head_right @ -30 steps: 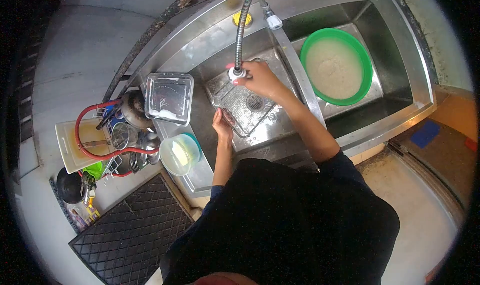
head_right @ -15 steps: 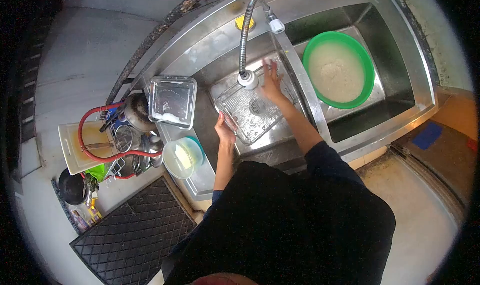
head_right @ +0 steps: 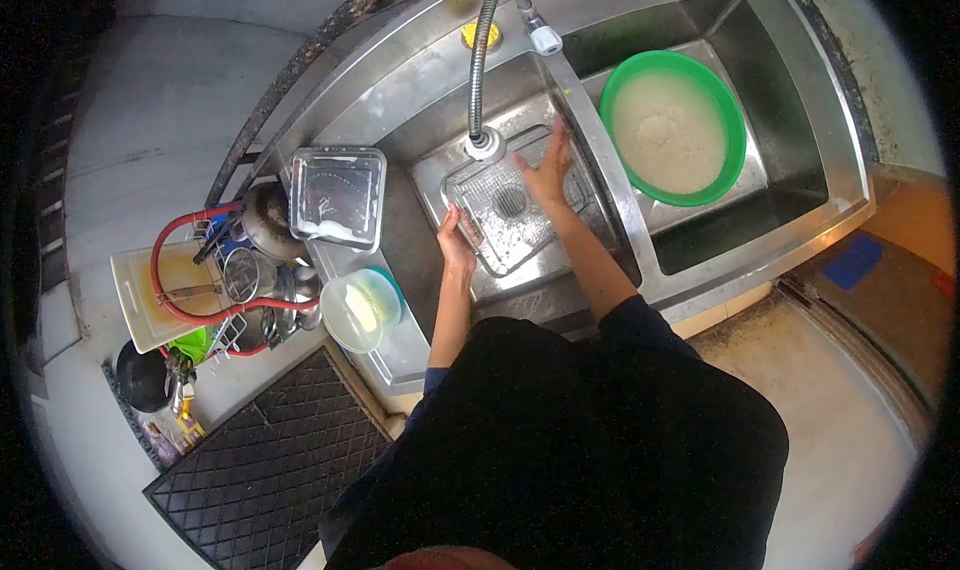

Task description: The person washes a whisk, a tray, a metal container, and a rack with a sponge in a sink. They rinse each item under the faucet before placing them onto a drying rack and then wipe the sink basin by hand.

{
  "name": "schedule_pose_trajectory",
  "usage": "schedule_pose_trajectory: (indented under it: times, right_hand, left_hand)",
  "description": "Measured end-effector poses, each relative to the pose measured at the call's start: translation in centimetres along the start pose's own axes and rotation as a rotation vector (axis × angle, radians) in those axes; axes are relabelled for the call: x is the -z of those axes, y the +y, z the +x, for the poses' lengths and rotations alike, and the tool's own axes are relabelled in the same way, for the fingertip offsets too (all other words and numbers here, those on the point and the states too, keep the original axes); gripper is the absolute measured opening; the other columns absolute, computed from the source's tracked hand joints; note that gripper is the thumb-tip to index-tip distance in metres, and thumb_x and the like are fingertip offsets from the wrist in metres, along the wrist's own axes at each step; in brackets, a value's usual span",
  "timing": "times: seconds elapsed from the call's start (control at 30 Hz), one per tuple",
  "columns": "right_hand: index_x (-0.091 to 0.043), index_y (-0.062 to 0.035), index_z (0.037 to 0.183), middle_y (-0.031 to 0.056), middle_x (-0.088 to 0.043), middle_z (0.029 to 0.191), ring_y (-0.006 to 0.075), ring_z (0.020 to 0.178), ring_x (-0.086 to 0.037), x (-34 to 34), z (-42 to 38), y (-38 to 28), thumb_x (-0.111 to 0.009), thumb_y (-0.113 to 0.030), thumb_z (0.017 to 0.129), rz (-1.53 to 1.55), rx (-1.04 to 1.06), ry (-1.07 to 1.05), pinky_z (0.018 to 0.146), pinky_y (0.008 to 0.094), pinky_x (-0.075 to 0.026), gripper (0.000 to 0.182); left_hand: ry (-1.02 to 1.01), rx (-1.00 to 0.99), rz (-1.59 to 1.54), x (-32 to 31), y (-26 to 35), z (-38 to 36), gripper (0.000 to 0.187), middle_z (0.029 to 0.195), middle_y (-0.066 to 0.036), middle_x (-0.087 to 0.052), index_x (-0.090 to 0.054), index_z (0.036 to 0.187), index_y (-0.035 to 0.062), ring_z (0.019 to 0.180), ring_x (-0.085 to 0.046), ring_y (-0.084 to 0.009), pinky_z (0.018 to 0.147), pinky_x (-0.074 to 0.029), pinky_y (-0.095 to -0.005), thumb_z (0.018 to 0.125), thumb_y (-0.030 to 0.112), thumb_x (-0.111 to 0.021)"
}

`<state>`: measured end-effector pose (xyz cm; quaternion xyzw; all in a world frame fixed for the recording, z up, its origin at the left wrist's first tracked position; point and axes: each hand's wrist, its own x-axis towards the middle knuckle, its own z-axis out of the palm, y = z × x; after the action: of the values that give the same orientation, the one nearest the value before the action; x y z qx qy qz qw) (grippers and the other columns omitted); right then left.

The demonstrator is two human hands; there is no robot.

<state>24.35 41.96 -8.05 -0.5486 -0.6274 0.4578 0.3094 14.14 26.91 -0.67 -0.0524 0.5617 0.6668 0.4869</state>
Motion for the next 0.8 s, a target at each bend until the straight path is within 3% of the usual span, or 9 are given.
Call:
schedule_pose_trajectory:
  times: [0.07, 0.17, 0.27, 0.3, 0.43, 0.5, 0.6, 0.73, 0.8]
  right_hand:
    - [-0.006, -0.0141, 0.143, 0.0215, -0.012, 0.145, 0.0394, 0.133, -0.011, -0.9, -0.4, 0.7, -0.071, -0.027, 0.073, 0.011, -0.096, 0.063, 0.103, 0.0624, -0.007, 0.096]
    - [-0.024, -0.0103, 0.139, 0.0245, -0.013, 0.143, 0.0399, 0.133, -0.013, -1.9, -3.7, -1.5, -0.053, -0.022, 0.087, 0.085, 0.276, -0.105, 0.105, 0.0584, -0.01, 0.061]
    - [-0.034, -0.0066, 0.134, 0.0263, -0.013, 0.142, 0.0425, 0.131, -0.015, -0.3, -4.0, -3.7, -0.046, -0.027, 0.09, -0.216, 0.519, -0.252, 0.104, 0.0602, -0.011, 0.05]
    - [-0.043, -0.0051, 0.128, 0.0246, -0.025, 0.139, 0.0396, 0.129, -0.024, 0.7, -3.1, -3.8, -0.042, -0.029, 0.092, -0.318, 0.637, -0.268, 0.102, 0.0617, -0.013, 0.043]
    - [-0.045, -0.0066, 0.127, 0.0177, -0.038, 0.135, 0.0297, 0.126, -0.034, -0.2, 3.1, 2.1, -0.039, -0.037, 0.093, -0.573, 0.563, -0.368, 0.104, 0.0556, -0.018, 0.046]
    - [-0.045, -0.0082, 0.128, 0.0102, -0.048, 0.128, 0.0195, 0.122, -0.041, 1.7, 5.2, -0.5, -0.035, -0.042, 0.094, 0.56, -0.077, -0.492, 0.105, 0.044, -0.024, 0.049]
    - [-0.045, -0.008, 0.128, 0.0076, -0.05, 0.126, 0.0176, 0.115, -0.047, 7.4, 3.6, -11.2, -0.029, -0.045, 0.095, 1.101, 0.082, -0.726, 0.101, 0.0345, -0.03, 0.052]
    - [-0.05, -0.0026, 0.119, 0.009, -0.053, 0.12, 0.0146, 0.112, -0.047, 7.9, 2.6, -13.2, -0.059, -0.02, 0.087, 0.622, 0.168, -1.075, 0.093, 0.0299, -0.039, 0.037]
    - [-0.052, -0.0025, 0.116, 0.0078, -0.055, 0.115, 0.0135, 0.108, -0.049, 7.1, 2.6, -13.6, -0.066, -0.002, 0.078, 0.686, 0.147, -1.026, 0.088, 0.0265, -0.042, 0.041]
  left_hand:
    - [-0.019, -0.004, 0.008, 0.2, -0.6, 0.5, 0.023, 0.061, 0.004, -0.047, -0.051, 0.075, 0.0152, 0.049, -0.043, -0.0095, 0.043, -0.032, -0.0233, 0.087, 0.034, -0.053]
    - [-0.04, -0.049, 0.074, 0.3, -1.6, 0.5, 0.028, 0.055, 0.001, -0.044, -0.049, 0.068, 0.0117, 0.043, -0.039, -0.0092, 0.043, -0.033, -0.0221, 0.088, 0.03, -0.054]
    - [-0.113, -0.168, 0.197, 0.6, -2.5, 0.2, 0.029, 0.055, 0.001, -0.044, -0.05, 0.066, 0.01, 0.043, -0.041, -0.009, 0.042, -0.033, -0.0224, 0.089, 0.027, -0.054]
    - [-0.086, -0.189, 0.167, 0.7, -2.7, 0.2, 0.03, 0.054, 0.001, -0.044, -0.049, 0.064, 0.009, 0.043, -0.04, -0.0086, 0.042, -0.033, -0.0229, 0.088, 0.024, -0.055]
    - [-0.037, -0.22, 0.223, 2.2, -2.9, 0.2, 0.031, 0.053, 0.002, -0.042, -0.048, 0.061, 0.009, 0.043, -0.039, -0.0076, 0.043, -0.032, -0.0225, 0.086, 0.021, -0.059]
    - [-0.064, -0.242, 0.303, 2.5, -2.6, 0.1, 0.031, 0.053, 0.002, -0.042, -0.047, 0.06, 0.009, 0.043, -0.039, -0.0071, 0.043, -0.032, -0.0225, 0.086, 0.021, -0.059]
    - [-0.116, -0.254, 0.369, 2.2, -2.1, 0.0, 0.032, 0.053, 0.003, -0.041, -0.045, 0.059, 0.0089, 0.044, -0.037, -0.006, 0.043, -0.029, -0.0227, 0.086, 0.019, -0.059]
    - [-0.119, -0.218, 0.42, 2.3, -2.2, 0.7, 0.032, 0.053, 0.002, -0.041, -0.046, 0.059, 0.008, 0.045, -0.038, -0.0066, 0.043, -0.029, -0.0232, 0.086, 0.019, -0.058]
    - [-0.104, -0.236, 0.411, 1.8, -1.9, 0.8, 0.032, 0.053, 0.002, -0.041, -0.046, 0.059, 0.008, 0.045, -0.038, -0.0071, 0.044, -0.03, -0.0229, 0.087, 0.019, -0.057]
